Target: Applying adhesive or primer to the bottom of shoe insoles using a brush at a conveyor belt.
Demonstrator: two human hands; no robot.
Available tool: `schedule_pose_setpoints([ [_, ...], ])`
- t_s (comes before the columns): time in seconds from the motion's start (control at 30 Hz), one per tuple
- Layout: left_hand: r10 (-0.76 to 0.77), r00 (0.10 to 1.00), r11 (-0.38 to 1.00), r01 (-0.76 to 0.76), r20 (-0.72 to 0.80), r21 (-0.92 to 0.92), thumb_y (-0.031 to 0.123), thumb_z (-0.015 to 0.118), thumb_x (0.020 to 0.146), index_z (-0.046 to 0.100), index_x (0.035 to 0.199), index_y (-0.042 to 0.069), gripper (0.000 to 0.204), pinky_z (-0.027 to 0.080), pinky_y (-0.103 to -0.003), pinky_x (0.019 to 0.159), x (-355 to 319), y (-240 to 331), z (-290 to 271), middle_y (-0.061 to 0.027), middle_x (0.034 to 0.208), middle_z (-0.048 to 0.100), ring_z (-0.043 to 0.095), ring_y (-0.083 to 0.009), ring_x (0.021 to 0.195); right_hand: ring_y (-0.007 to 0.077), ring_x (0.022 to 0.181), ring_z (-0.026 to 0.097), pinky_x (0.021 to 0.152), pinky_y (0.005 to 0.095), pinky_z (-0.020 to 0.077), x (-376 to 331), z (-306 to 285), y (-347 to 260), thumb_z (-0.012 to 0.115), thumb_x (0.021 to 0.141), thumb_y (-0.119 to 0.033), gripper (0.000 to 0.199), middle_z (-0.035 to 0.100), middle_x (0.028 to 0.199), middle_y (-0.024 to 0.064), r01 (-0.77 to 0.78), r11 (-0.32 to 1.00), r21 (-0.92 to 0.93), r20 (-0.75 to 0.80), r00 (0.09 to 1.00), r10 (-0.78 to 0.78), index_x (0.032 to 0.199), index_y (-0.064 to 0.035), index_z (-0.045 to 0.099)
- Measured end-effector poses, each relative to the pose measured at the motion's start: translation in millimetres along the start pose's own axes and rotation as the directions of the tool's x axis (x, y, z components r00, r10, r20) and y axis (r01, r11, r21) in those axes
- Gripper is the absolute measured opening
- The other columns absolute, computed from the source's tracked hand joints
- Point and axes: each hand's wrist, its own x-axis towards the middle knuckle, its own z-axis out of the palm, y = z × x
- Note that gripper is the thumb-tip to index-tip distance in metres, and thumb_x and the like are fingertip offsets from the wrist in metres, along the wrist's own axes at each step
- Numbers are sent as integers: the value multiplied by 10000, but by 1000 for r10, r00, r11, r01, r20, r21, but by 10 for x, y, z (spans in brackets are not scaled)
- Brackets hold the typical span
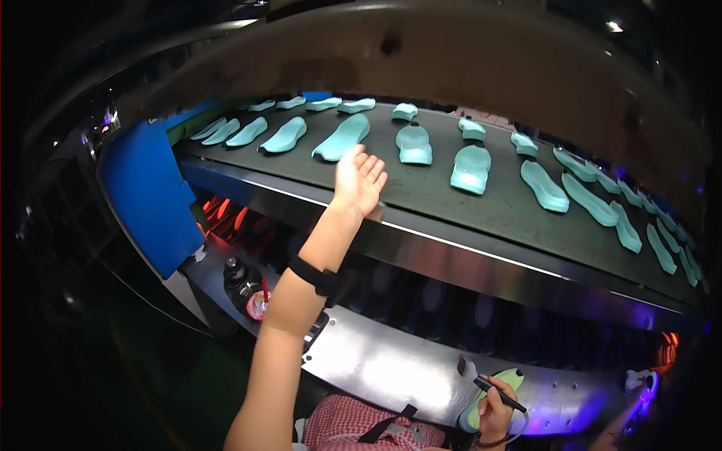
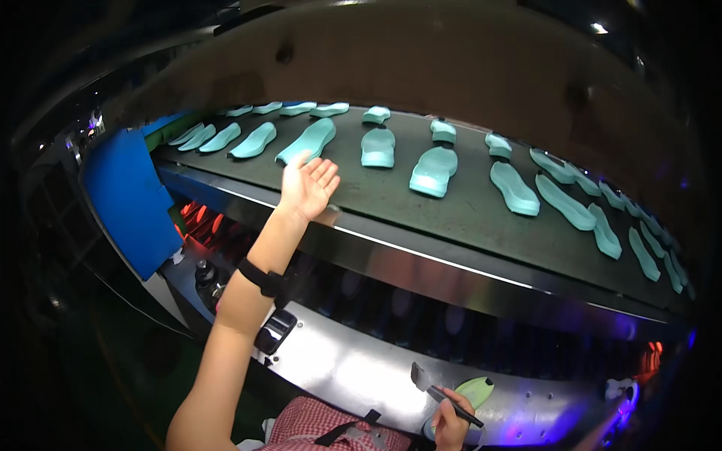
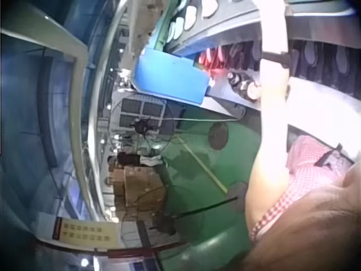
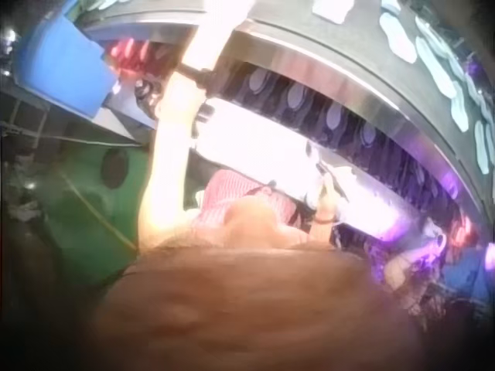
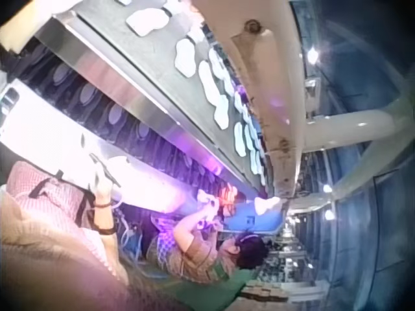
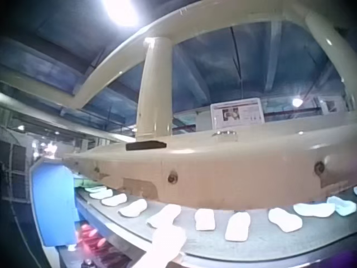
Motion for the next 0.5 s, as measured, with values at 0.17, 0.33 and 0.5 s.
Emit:
schedule_pose_setpoints([
  [0.17,-102,994,399,-5,50,917,252,575,766,324,1274,-55,645,249,-355,1012,324,-26,419,-203,1328,332,298,-282,1253,229,1041,484,942,334,345,52,-368,472,461,876,-135,322,538,1099,141,-241,954,-177,-86,970,229,1141,48,474],
  [0.33,-93,926,-611,-344,367,713,328,556,789,173,1364,75,736,196,-464,1036,700,-301,383,-127,1420,174,188,-312,1297,234,989,520,882,313,400,-1,-57,487,452,883,-141,279,559,1063,137,-381,913,-146,-148,921,361,1077,50,515],
  [0.5,-94,958,-735,-249,270,630,405,572,763,445,1225,80,579,316,-453,952,813,-366,298,-125,1255,428,361,-307,1170,234,957,542,843,300,428,-42,-118,608,460,882,-150,274,570,1043,143,-430,897,-106,-172,896,409,1051,53,532],
])
